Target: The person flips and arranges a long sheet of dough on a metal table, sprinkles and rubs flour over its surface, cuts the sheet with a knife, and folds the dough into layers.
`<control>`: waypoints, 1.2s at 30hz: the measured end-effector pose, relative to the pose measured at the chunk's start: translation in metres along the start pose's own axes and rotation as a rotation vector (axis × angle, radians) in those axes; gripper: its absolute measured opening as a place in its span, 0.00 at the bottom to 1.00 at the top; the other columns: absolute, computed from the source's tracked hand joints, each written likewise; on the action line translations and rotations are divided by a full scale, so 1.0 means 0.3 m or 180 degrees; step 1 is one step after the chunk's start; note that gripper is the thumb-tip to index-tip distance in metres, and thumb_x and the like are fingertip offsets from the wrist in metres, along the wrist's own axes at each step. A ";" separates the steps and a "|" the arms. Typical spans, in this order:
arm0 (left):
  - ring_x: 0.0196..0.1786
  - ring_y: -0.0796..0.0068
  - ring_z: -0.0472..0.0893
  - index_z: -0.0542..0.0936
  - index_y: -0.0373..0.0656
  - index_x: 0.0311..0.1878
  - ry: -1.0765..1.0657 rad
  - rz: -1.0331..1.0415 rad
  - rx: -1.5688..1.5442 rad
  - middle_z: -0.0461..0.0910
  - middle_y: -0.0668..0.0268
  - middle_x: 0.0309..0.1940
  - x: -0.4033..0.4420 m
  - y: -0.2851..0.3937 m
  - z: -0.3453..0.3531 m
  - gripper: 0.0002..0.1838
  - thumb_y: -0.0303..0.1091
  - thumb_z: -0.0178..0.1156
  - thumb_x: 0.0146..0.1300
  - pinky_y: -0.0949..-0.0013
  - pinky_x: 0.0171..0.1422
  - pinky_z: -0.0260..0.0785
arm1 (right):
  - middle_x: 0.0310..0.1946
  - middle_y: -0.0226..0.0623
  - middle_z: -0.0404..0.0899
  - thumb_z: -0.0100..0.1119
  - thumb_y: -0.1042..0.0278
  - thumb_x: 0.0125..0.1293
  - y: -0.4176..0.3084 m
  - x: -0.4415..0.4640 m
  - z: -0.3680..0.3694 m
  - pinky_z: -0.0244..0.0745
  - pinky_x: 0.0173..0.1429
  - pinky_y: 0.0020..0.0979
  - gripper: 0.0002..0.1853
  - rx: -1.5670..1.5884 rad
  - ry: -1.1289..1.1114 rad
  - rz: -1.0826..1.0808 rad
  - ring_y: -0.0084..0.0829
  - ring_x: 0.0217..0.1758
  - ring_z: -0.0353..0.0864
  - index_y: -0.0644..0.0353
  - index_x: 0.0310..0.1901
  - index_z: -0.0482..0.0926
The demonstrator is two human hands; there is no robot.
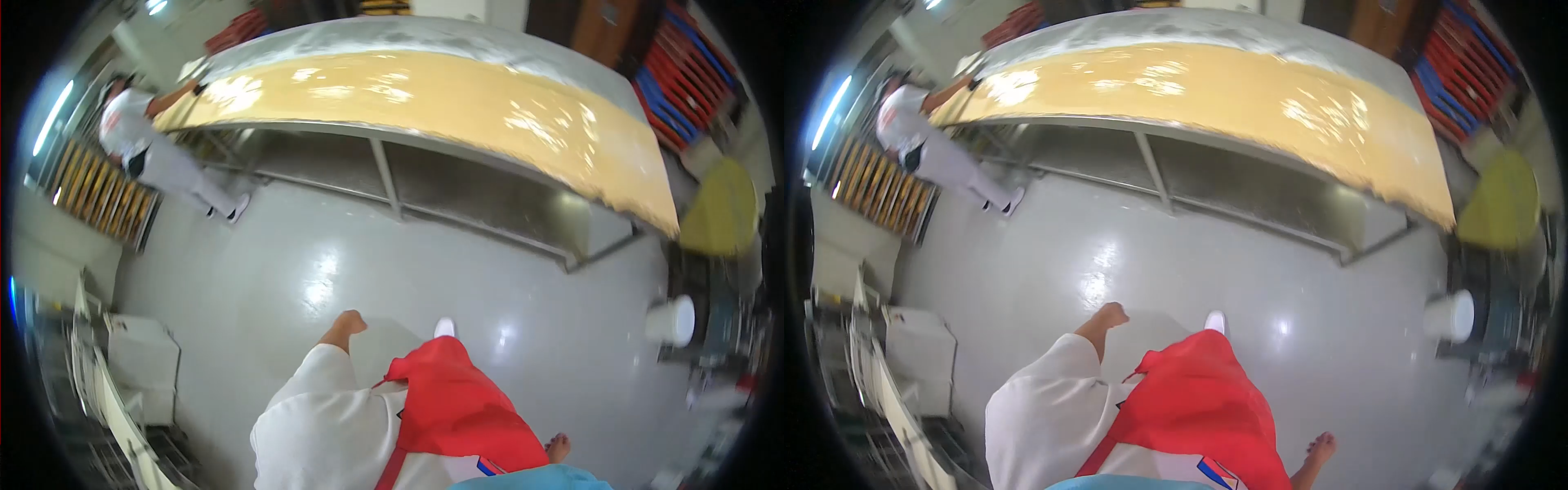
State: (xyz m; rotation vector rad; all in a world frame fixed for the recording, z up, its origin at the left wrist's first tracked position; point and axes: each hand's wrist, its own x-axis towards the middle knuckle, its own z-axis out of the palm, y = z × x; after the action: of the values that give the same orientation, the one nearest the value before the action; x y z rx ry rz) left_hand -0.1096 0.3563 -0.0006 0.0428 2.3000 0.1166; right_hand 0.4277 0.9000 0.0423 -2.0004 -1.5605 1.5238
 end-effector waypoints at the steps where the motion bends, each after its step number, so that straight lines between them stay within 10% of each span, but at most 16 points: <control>1: 0.45 0.54 0.84 0.83 0.37 0.43 0.0079 0.0164 -0.0170 0.84 0.50 0.40 0.005 0.036 -0.039 0.21 0.45 0.59 0.53 0.57 0.50 0.76 | 0.25 0.33 0.72 0.47 0.63 0.69 -0.066 0.061 0.062 0.64 0.15 0.28 0.10 -0.0359 -0.0337 -0.0047 0.25 0.16 0.70 0.57 0.45 0.74; 6: 0.55 0.47 0.78 0.82 0.41 0.51 0.0805 0.0615 -0.1194 0.81 0.49 0.51 0.111 0.147 -0.168 0.23 0.47 0.59 0.57 0.56 0.62 0.71 | 0.21 0.36 0.74 0.53 0.63 0.65 -0.177 0.388 0.411 0.70 0.17 0.34 0.10 -0.1982 -0.1368 -0.0374 0.29 0.18 0.75 0.59 0.40 0.77; 9: 0.55 0.49 0.79 0.81 0.42 0.54 0.1342 0.0901 -0.1411 0.81 0.50 0.51 0.160 0.109 -0.181 0.24 0.48 0.60 0.59 0.57 0.62 0.71 | 0.23 0.35 0.78 0.58 0.62 0.59 -0.224 0.820 0.610 0.74 0.22 0.40 0.09 -0.5021 -0.2765 -0.3785 0.33 0.23 0.79 0.58 0.35 0.80; 12: 0.54 0.52 0.81 0.80 0.40 0.55 0.1299 0.0098 -0.2216 0.81 0.51 0.51 -0.035 0.053 -0.265 0.24 0.43 0.65 0.58 0.58 0.60 0.72 | 0.31 0.33 0.86 0.60 0.64 0.51 -0.469 1.015 0.915 0.79 0.31 0.37 0.05 -0.5357 -0.2475 -0.5433 0.36 0.32 0.85 0.52 0.25 0.83; 14: 0.54 0.52 0.81 0.79 0.39 0.56 0.1765 -0.0307 -0.1876 0.81 0.49 0.52 -0.135 -0.074 -0.163 0.25 0.41 0.66 0.56 0.57 0.60 0.73 | 0.30 0.35 0.86 0.61 0.70 0.47 -0.860 0.886 1.224 0.79 0.37 0.38 0.06 -0.6946 -0.2632 -0.3934 0.36 0.36 0.86 0.50 0.27 0.87; 18: 0.57 0.52 0.79 0.79 0.38 0.56 0.1473 -0.1950 -0.1938 0.79 0.49 0.54 -0.410 -0.276 0.109 0.29 0.42 0.68 0.52 0.58 0.64 0.70 | 0.32 0.41 0.86 0.61 0.66 0.50 -1.143 0.902 1.926 0.80 0.38 0.42 0.08 -0.5270 -0.2020 -0.4874 0.40 0.35 0.86 0.56 0.29 0.86; 20: 0.60 0.51 0.76 0.80 0.38 0.54 0.1300 -0.2639 -0.2200 0.77 0.49 0.58 -0.522 -0.294 0.340 0.28 0.43 0.66 0.51 0.56 0.64 0.69 | 0.40 0.50 0.84 0.54 0.61 0.62 -1.408 0.479 2.164 0.78 0.47 0.42 0.14 -0.4277 -0.2428 -0.3963 0.47 0.44 0.84 0.60 0.42 0.83; 23: 0.50 0.55 0.82 0.85 0.39 0.39 -0.0654 -0.2876 -0.2025 0.84 0.52 0.42 -0.574 -0.325 0.692 0.19 0.44 0.65 0.50 0.58 0.55 0.75 | 0.37 0.45 0.84 0.56 0.59 0.64 -1.510 0.158 2.560 0.79 0.42 0.41 0.14 -0.3482 -0.2688 -0.4691 0.42 0.37 0.85 0.59 0.42 0.83; 29: 0.28 0.68 0.83 0.85 0.47 0.36 -0.1575 -0.2311 -0.3068 0.85 0.65 0.27 -0.459 -0.238 0.763 0.12 0.43 0.60 0.60 0.62 0.42 0.77 | 0.33 0.40 0.83 0.56 0.57 0.65 -1.435 -0.472 2.993 0.79 0.37 0.36 0.13 -0.3272 -0.3416 -0.4297 0.33 0.30 0.83 0.57 0.42 0.83; 33: 0.55 0.60 0.80 0.84 0.50 0.50 0.0120 -0.0964 -0.1913 0.82 0.60 0.52 -0.283 -0.504 0.734 0.16 0.40 0.59 0.59 0.54 0.60 0.69 | 0.22 0.34 0.78 0.54 0.60 0.67 -1.287 -0.641 3.046 0.74 0.26 0.35 0.11 -0.4718 -0.3822 -0.3941 0.29 0.22 0.79 0.58 0.39 0.80; 35: 0.31 0.64 0.81 0.85 0.45 0.36 -0.0247 -0.2613 -0.3931 0.84 0.59 0.33 -0.134 -0.762 0.712 0.15 0.46 0.57 0.60 0.54 0.36 0.72 | 0.24 0.32 0.78 0.52 0.63 0.67 -1.154 -0.397 3.236 0.72 0.23 0.32 0.09 -0.4196 -0.4756 -0.4641 0.26 0.19 0.74 0.54 0.45 0.78; 36: 0.40 0.58 0.84 0.87 0.49 0.38 0.0507 -0.2509 -0.3311 0.85 0.55 0.38 -0.070 -0.863 0.572 0.15 0.46 0.61 0.55 0.55 0.44 0.75 | 0.24 0.33 0.78 0.52 0.64 0.67 -1.175 -0.489 3.299 0.71 0.22 0.32 0.10 -0.4744 -0.4709 -0.4288 0.26 0.19 0.74 0.55 0.46 0.77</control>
State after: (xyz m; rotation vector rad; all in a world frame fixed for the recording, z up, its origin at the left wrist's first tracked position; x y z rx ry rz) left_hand 0.0337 0.1093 -0.1245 -1.3965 1.9737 0.8843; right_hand -0.5549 0.5230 -0.0904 1.2431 -3.6344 0.8414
